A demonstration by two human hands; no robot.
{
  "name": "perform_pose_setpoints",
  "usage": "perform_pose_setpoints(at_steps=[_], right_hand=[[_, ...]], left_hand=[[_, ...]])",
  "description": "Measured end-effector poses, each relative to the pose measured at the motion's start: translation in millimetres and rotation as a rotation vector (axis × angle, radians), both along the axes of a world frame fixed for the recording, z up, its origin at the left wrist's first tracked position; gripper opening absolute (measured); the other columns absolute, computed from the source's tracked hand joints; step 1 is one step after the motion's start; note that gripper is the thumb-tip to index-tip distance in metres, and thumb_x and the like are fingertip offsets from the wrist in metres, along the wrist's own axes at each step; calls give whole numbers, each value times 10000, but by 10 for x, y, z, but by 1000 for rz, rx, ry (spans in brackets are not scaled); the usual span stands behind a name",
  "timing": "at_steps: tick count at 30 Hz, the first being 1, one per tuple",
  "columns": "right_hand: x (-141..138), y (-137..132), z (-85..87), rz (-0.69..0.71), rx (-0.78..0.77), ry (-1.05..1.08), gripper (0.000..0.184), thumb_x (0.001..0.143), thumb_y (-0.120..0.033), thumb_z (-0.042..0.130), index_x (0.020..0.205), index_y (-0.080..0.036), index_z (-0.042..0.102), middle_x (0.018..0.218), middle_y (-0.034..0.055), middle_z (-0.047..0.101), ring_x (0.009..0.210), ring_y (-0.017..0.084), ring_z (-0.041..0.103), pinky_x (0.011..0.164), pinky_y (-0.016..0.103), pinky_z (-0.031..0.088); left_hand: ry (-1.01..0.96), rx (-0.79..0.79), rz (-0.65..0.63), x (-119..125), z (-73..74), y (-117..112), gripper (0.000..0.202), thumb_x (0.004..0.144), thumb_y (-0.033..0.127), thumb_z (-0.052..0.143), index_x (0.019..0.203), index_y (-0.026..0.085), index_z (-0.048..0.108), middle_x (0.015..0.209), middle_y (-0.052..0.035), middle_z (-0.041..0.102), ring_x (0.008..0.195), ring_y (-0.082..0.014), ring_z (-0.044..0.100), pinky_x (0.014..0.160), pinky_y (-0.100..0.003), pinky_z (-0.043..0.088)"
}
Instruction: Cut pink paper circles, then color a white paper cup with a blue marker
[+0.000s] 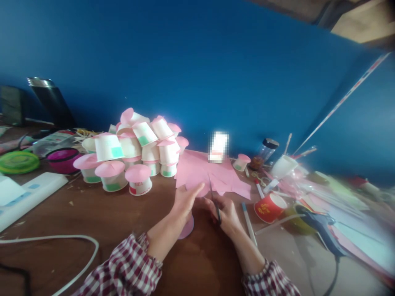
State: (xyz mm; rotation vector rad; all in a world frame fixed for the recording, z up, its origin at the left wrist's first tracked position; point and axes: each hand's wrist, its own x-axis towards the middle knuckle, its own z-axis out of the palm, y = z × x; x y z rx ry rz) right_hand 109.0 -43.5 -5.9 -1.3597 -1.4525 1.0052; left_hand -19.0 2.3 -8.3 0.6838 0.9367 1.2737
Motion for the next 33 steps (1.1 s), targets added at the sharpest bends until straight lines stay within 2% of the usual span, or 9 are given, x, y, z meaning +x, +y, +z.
perform_pose_setpoints(at_steps=[6, 14, 21, 33], right_hand=[[-9, 1, 23, 10, -6, 37, 365, 732, -501, 652, 729, -140, 600, 433, -52, 458, 375, 76, 397, 370, 187, 303], [16, 9, -4, 42, -1, 56, 343, 748, -485, 648, 756, -144, 608, 457, -51, 470, 399, 79, 409, 393, 191, 311], [20, 5, 8, 34, 5, 29, 351, 768, -491, 625, 752, -140, 606, 463, -48, 458, 404, 81, 406, 391, 193, 307], [9, -3, 34, 16, 21, 15, 342, 746, -486, 642, 705, -148, 602, 453, -47, 462, 390, 77, 390, 374, 189, 290]], left_hand=[[11, 18, -14, -5, -80, 17, 422, 571, 374, 777, 867, 90, 681, 731, -114, 699, 628, -243, 667, 528, -306, 519], [-11, 44, -76, -16, -24, -10, 367, 590, 369, 765, 809, 89, 672, 710, -110, 692, 604, -233, 661, 522, -311, 524], [-2, 29, -88, -16, -46, -1, 390, 599, 360, 762, 860, 85, 670, 732, -125, 696, 601, -253, 663, 525, -355, 539], [33, -10, -42, -21, -29, 8, 356, 571, 354, 776, 812, 110, 681, 706, -96, 702, 608, -217, 662, 527, -288, 517]])
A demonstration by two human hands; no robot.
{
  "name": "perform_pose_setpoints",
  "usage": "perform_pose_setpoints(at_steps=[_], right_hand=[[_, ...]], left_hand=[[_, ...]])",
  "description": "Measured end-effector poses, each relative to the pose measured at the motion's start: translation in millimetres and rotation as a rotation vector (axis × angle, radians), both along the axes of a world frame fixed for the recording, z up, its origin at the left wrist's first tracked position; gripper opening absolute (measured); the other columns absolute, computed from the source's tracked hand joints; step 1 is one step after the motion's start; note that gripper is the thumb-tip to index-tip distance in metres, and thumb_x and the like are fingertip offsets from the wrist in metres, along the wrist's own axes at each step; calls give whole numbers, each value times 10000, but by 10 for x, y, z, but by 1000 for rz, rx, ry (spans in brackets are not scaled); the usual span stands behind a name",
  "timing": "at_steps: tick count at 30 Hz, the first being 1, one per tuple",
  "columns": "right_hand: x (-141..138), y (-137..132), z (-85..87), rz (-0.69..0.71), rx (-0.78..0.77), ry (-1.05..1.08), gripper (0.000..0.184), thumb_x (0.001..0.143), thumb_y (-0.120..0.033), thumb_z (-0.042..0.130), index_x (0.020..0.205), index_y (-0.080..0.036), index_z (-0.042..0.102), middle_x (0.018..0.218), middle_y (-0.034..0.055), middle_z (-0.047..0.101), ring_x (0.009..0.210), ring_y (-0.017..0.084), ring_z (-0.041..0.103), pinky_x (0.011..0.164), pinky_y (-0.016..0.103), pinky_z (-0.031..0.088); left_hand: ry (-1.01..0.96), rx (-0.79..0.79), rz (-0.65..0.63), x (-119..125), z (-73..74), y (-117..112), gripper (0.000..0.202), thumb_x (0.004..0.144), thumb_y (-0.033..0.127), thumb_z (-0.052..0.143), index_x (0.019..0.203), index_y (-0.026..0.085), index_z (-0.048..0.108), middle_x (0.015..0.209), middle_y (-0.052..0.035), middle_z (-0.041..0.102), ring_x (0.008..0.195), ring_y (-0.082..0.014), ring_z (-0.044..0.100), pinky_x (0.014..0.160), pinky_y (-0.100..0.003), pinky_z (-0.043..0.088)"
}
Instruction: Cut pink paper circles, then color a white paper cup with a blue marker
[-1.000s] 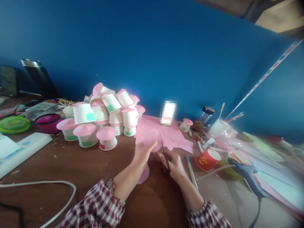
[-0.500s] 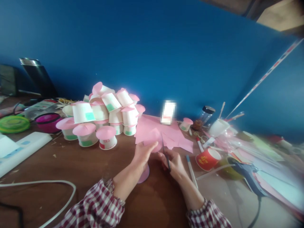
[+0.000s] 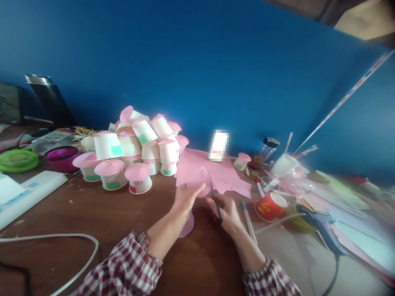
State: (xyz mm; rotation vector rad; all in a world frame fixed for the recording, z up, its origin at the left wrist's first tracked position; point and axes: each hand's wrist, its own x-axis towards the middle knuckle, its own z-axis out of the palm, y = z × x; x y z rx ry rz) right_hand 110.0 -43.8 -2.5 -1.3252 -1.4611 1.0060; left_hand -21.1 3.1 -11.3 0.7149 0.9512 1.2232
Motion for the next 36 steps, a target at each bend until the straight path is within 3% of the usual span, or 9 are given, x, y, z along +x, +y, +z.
perform_pose_setpoints(at_steps=[21, 36], right_hand=[[7, -8, -13, 12, -15, 11, 299, 760, -430, 650, 733, -138, 592, 457, -51, 467, 392, 73, 410, 384, 180, 315], [5, 1, -2, 14, -17, 27, 315, 757, -444, 646, 727, -136, 588, 458, -53, 455, 389, 69, 399, 379, 180, 304]], left_hand=[[-2, 39, -50, -11, -48, 8, 362, 616, 358, 749, 841, 87, 668, 731, -123, 691, 634, -257, 665, 542, -344, 535], [-54, -17, -66, 0, 55, -33, 324, 594, 307, 763, 814, 87, 671, 650, -115, 693, 560, -244, 660, 497, -319, 523]])
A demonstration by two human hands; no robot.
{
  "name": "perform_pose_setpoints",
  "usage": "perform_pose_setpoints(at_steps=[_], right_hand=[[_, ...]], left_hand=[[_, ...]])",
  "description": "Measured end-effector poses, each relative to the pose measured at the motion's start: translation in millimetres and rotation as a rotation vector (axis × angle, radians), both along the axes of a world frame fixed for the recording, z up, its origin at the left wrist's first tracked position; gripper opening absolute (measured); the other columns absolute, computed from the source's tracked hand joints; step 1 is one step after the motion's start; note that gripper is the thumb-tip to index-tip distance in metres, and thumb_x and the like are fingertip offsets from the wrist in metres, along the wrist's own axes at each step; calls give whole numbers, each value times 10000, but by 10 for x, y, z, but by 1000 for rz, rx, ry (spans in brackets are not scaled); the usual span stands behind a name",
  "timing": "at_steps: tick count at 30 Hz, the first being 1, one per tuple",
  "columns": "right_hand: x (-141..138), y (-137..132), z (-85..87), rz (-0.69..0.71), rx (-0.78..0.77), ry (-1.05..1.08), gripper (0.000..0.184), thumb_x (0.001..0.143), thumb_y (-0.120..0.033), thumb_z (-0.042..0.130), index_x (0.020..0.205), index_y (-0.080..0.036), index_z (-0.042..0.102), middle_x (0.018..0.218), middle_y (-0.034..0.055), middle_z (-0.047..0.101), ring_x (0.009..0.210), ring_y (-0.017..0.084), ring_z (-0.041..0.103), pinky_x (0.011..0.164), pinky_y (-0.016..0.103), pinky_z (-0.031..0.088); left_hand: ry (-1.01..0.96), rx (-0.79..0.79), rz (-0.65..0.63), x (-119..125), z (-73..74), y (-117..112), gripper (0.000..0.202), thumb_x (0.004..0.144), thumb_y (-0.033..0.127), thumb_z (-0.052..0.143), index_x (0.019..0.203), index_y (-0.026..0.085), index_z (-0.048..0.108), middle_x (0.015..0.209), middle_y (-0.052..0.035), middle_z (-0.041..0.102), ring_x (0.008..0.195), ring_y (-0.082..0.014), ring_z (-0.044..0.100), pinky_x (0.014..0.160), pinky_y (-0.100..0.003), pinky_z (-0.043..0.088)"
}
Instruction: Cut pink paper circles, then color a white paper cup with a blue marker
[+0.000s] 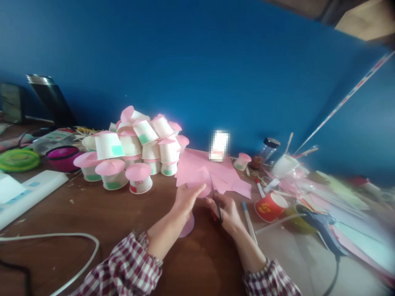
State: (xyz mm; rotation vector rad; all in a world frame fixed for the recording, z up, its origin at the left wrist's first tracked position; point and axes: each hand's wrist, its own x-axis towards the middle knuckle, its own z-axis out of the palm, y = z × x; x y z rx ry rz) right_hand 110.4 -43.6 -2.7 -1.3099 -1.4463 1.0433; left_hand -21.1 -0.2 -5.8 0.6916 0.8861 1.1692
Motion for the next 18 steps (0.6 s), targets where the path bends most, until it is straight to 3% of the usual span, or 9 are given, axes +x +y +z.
perform_pose_setpoints(at_steps=[5, 18], right_hand=[[1, 5, 3, -11, 15, -30, 319, 758, -445, 645, 700, -139, 579, 464, -48, 464, 388, 67, 397, 374, 177, 295], [13, -9, 20, -19, 13, -90, 339, 770, -459, 626, 771, -120, 624, 470, -51, 451, 385, 67, 383, 370, 179, 284]], left_hand=[[50, -2, 55, 3, -38, 24, 367, 564, 332, 781, 821, 92, 676, 673, -107, 697, 560, -227, 655, 464, -284, 498], [87, -2, 50, -2, -84, 52, 377, 578, 351, 774, 843, 103, 671, 712, -113, 703, 591, -235, 665, 500, -301, 514]])
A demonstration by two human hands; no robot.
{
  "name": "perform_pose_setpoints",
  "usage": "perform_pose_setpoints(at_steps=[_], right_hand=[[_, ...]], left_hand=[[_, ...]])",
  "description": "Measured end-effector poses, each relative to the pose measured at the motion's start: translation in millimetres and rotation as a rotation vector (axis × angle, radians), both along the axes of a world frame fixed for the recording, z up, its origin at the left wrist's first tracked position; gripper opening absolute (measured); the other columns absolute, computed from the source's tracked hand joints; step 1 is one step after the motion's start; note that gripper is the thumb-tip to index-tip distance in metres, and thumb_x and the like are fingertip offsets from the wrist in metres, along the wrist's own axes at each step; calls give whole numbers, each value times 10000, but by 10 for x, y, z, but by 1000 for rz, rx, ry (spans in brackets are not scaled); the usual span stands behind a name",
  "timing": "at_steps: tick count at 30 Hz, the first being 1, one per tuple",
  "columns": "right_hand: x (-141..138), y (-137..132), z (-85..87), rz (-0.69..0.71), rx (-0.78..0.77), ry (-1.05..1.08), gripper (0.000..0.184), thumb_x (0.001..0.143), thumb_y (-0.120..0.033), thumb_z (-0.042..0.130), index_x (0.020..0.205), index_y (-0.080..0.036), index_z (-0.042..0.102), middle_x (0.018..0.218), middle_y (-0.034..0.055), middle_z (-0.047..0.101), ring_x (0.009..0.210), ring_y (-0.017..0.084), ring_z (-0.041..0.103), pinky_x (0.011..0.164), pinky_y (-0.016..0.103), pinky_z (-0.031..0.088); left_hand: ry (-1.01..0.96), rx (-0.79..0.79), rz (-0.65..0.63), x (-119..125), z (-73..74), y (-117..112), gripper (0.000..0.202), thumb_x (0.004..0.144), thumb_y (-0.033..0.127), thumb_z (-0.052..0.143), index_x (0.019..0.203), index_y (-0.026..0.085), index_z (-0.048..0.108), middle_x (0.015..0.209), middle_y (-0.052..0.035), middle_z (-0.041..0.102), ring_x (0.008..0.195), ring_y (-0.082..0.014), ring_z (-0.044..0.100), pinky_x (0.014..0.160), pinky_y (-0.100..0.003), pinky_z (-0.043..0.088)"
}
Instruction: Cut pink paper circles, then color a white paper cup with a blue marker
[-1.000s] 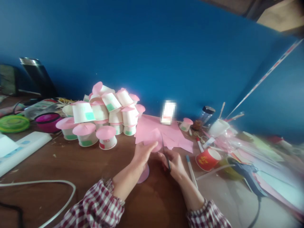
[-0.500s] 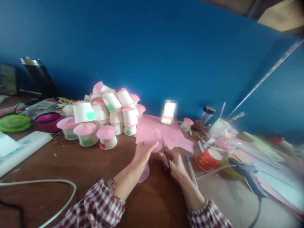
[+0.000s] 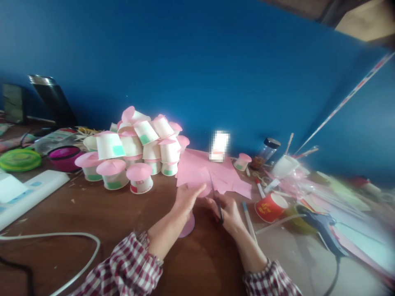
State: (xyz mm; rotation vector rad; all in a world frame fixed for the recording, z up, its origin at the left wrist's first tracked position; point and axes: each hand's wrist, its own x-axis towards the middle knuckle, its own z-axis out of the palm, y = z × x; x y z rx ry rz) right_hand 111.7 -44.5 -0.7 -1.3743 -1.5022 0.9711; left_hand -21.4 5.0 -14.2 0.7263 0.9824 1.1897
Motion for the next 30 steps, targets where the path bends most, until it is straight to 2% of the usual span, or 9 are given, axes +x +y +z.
perform_pose_setpoints(at_steps=[6, 11, 21, 30], right_hand=[[2, -7, -2, -9, -5, 1, 347, 768, -468, 623, 768, -121, 620, 472, -48, 460, 381, 66, 383, 369, 181, 286], [-3, 5, 13, -11, 1, -10, 355, 769, -478, 618, 759, -123, 622, 462, -51, 452, 383, 71, 380, 370, 186, 283], [-21, -3, 12, -14, 0, -4, 360, 762, -501, 620, 745, -141, 622, 447, -52, 455, 367, 75, 386, 357, 189, 291], [1, 2, -10, 31, -1, 79, 330, 754, -469, 647, 706, -150, 575, 459, -54, 460, 397, 75, 404, 390, 186, 304]], left_hand=[[-33, 21, -25, -2, 42, -17, 362, 597, 340, 760, 859, 105, 675, 744, -117, 708, 617, -249, 669, 518, -324, 525], [-8, 7, 13, -6, 37, -15, 341, 581, 334, 771, 820, 109, 678, 680, -93, 697, 578, -220, 658, 504, -288, 508], [-6, 29, 5, -8, 46, -9, 396, 598, 373, 761, 886, 113, 681, 759, -119, 711, 636, -240, 670, 535, -305, 523], [-9, 51, -68, 4, -34, -16, 406, 614, 389, 751, 866, 80, 676, 790, -156, 708, 663, -268, 673, 549, -334, 528]])
